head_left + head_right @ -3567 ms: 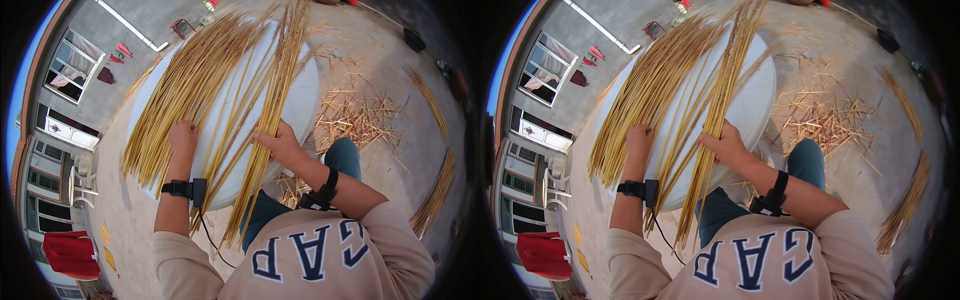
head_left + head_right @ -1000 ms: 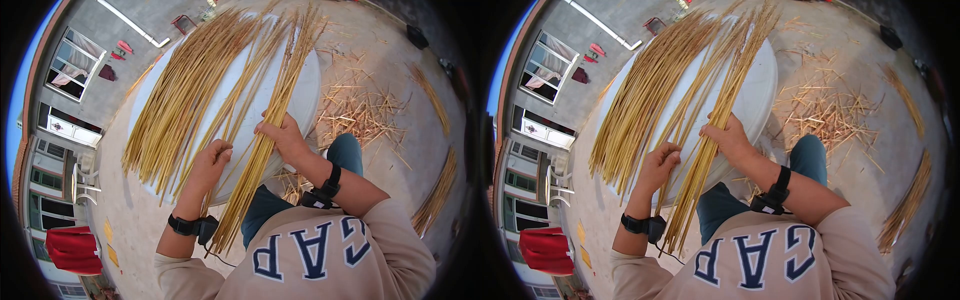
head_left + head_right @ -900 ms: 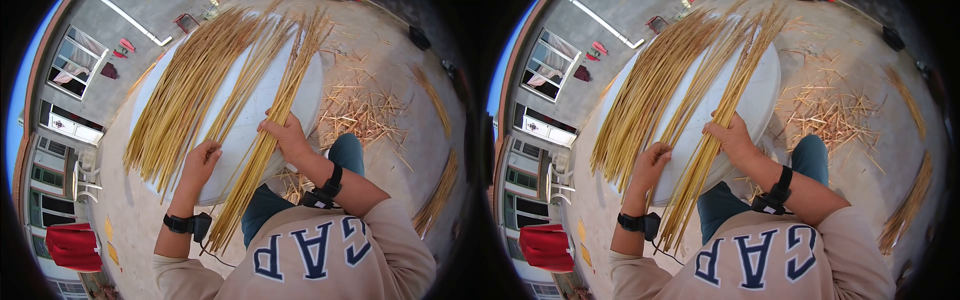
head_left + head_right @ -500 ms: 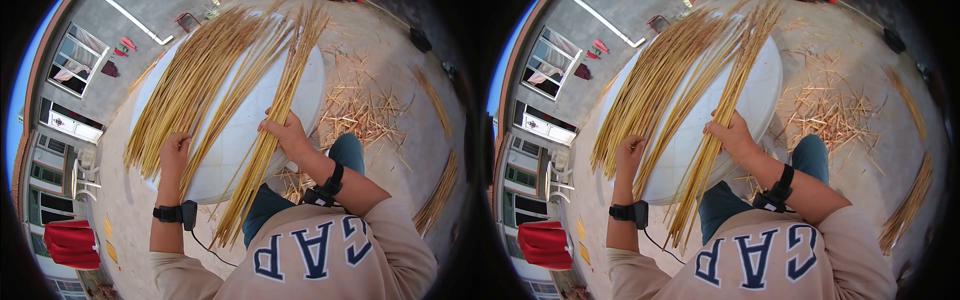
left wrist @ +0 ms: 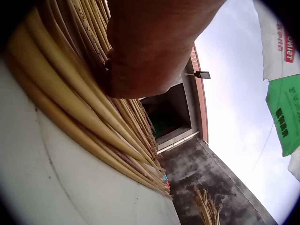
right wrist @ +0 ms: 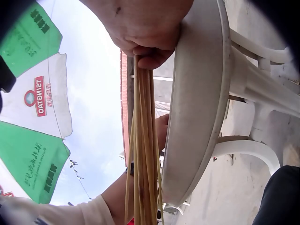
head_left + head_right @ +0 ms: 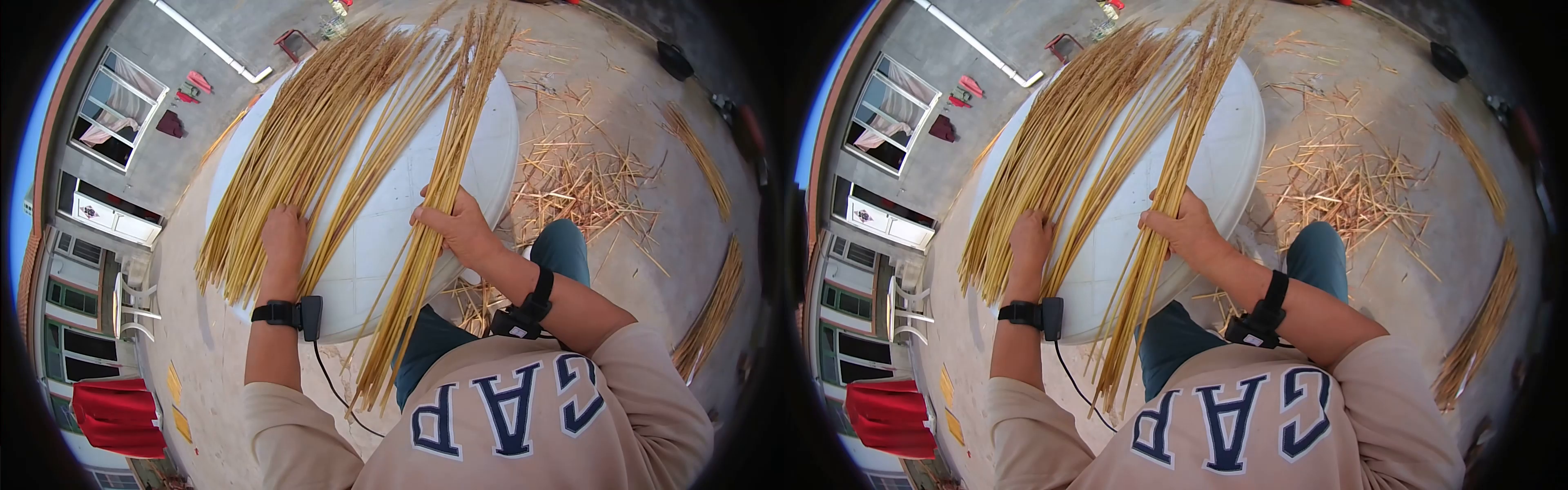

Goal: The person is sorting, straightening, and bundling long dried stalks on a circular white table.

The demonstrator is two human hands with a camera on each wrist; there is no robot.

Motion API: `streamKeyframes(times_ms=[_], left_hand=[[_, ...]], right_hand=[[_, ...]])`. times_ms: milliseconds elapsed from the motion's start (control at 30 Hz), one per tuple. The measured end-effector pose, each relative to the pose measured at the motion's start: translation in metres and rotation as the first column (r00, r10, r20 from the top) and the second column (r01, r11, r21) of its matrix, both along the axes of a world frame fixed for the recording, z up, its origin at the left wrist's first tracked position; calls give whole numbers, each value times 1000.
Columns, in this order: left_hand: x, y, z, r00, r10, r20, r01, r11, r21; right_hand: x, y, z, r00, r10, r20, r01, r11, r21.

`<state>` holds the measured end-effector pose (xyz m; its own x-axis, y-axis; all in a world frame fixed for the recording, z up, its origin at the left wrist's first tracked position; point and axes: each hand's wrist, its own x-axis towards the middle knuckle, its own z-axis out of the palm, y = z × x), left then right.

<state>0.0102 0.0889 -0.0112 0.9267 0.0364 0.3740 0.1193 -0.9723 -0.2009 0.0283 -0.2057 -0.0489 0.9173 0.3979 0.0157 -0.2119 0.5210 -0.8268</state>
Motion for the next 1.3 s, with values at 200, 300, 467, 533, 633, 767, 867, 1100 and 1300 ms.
streamKeyframes(times_ms=[200,300,467,533,633,767,867,1100,1300], left_hand=[[1,14,-3,999,20,40,-14,989,-150],[-5,12,8,988,148,50,-126,941,-313],[-13,7,29,967,198,160,37,513,-858],[-20,-4,46,981,143,131,71,365,-928],[-31,-27,58,997,36,63,57,148,-987],[-47,-91,52,982,-161,-99,-89,70,-994],[-57,-130,31,938,-281,-201,-192,59,-980],[-62,-149,-1,930,-354,-98,99,500,-860],[-68,-159,17,911,-401,-95,192,618,-763]], right_hand=[[0,-3,3,999,44,1,-44,999,-30],[0,-4,2,999,46,7,-45,999,-24],[1,-1,1,1000,9,-8,-9,1000,25],[1,-2,1,999,39,-7,-39,999,-17],[0,-4,3,999,49,-5,-49,998,-29],[0,-2,0,999,40,5,-40,998,-47],[1,-1,-2,1000,5,11,-4,999,-35],[-1,-2,-1,1000,2,20,-2,1000,-11],[0,-3,-3,1000,6,-18,-6,1000,29]])
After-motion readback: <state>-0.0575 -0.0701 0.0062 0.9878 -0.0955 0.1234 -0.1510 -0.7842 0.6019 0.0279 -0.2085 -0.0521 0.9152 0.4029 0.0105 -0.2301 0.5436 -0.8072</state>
